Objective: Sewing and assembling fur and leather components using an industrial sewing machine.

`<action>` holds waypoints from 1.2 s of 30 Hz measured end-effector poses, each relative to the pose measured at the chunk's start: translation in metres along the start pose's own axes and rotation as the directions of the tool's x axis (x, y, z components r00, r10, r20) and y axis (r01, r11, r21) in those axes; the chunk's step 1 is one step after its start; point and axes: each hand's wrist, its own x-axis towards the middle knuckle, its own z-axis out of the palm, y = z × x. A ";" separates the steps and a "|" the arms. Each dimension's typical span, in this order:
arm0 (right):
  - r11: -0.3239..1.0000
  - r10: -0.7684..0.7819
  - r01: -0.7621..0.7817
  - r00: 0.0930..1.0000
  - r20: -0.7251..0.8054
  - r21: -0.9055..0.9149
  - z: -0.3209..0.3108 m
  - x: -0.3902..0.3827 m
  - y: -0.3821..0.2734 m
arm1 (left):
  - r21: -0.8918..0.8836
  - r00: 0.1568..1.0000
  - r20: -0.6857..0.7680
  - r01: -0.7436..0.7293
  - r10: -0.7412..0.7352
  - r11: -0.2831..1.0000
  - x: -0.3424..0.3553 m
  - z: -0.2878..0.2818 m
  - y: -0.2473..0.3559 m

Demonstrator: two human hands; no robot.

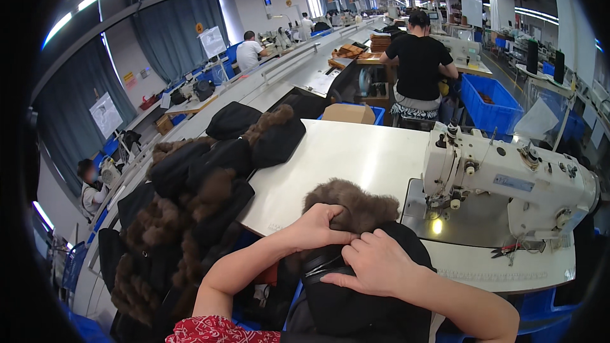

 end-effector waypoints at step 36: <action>0.928 -0.052 0.253 0.814 -0.579 0.274 0.006 0.011 -0.002 | -0.174 0.555 0.822 0.033 0.127 0.984 -0.004 0.059 -0.049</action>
